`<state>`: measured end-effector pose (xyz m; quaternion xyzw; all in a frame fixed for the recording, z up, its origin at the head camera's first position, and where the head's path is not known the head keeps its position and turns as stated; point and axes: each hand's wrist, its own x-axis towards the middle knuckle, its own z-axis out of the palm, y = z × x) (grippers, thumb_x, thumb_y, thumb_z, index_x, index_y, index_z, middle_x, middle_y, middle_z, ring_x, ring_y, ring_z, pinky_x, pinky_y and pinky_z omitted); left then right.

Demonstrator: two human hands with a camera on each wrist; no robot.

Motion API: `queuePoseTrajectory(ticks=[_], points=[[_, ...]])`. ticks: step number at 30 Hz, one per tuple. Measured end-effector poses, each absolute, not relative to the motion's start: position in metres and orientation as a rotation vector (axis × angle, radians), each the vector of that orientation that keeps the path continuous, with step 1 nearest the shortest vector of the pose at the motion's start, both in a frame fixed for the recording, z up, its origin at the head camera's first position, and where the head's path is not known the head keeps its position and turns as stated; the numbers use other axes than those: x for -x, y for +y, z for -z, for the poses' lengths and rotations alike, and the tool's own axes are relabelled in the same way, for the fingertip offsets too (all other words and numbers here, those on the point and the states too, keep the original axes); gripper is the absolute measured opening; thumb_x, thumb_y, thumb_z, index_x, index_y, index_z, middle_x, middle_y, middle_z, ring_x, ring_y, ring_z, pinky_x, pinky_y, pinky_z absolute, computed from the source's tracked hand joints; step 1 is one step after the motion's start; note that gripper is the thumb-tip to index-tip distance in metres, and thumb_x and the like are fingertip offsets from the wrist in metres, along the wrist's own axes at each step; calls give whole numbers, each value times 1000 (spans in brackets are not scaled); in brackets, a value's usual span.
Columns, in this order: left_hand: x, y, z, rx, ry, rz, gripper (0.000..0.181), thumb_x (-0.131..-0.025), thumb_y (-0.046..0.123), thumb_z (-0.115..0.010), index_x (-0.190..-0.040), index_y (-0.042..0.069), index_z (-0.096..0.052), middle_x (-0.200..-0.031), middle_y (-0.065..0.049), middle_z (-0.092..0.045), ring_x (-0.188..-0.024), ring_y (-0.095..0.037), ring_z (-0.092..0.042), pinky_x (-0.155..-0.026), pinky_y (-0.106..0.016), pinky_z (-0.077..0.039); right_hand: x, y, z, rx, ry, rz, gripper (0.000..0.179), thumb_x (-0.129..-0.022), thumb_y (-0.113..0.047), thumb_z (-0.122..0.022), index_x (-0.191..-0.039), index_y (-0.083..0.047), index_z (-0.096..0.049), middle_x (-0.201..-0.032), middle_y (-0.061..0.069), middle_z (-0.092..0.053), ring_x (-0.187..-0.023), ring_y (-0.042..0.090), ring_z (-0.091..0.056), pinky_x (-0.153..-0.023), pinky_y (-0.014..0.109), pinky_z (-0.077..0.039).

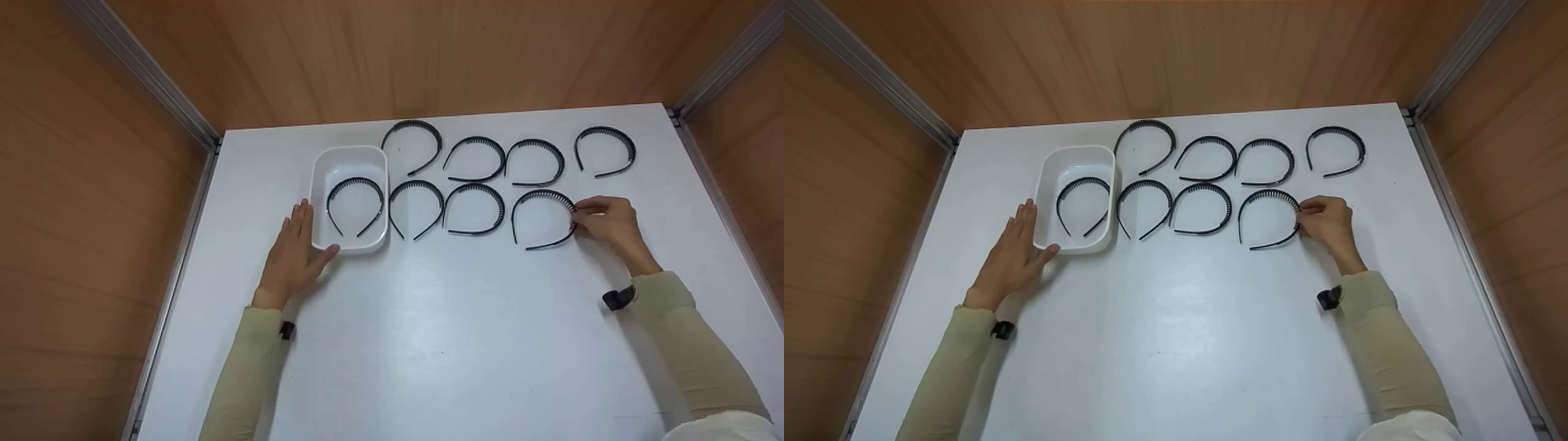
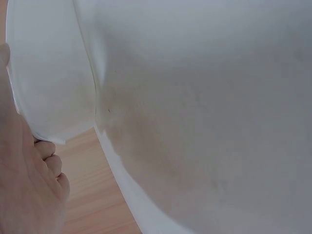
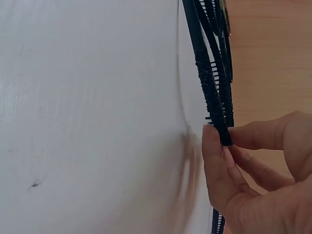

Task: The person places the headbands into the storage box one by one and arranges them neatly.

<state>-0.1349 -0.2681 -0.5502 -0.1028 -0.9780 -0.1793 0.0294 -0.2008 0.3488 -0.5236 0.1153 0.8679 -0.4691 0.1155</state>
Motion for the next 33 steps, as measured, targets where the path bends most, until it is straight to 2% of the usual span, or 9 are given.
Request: queuePoseTrajectory(ticks=[6,14,22,33], points=[[135,-268,550,311,-3021,557,105,-103,71,-51,-172,4,-9,-181,-13,-9,-168,-30,-8,-138,-45,-10,201,348,519,-332,2578,1386,39,-100,-16,-69,-134,4,-70,-110,4,-71,-83,4,-74,-76,22,-65],[135,-268,551,325,-3004,554,104,-103,69,-52,-171,2,-11,-180,-15,-11,-168,-31,-10,-138,-46,-11,203,346,511,-302,2569,1456,38,-101,-13,-69,-134,6,-69,-105,-4,-70,-79,2,-76,-81,26,-67],[135,-268,551,311,-3021,554,104,-103,69,-52,-172,4,-8,-181,-13,-9,-168,-28,-8,-138,-42,-9,206,341,506,-251,2574,1467,39,-102,-12,-69,-135,8,-68,-113,4,-69,-78,0,-76,-77,20,-65],[135,-268,554,326,-2993,542,104,-104,70,-50,-171,2,-11,-180,-14,-10,-168,-29,-8,-138,-44,-10,212,329,497,-215,2556,1558,34,-100,-5,-71,-131,11,-69,-95,-11,-71,-82,-2,-74,-80,23,-66]])
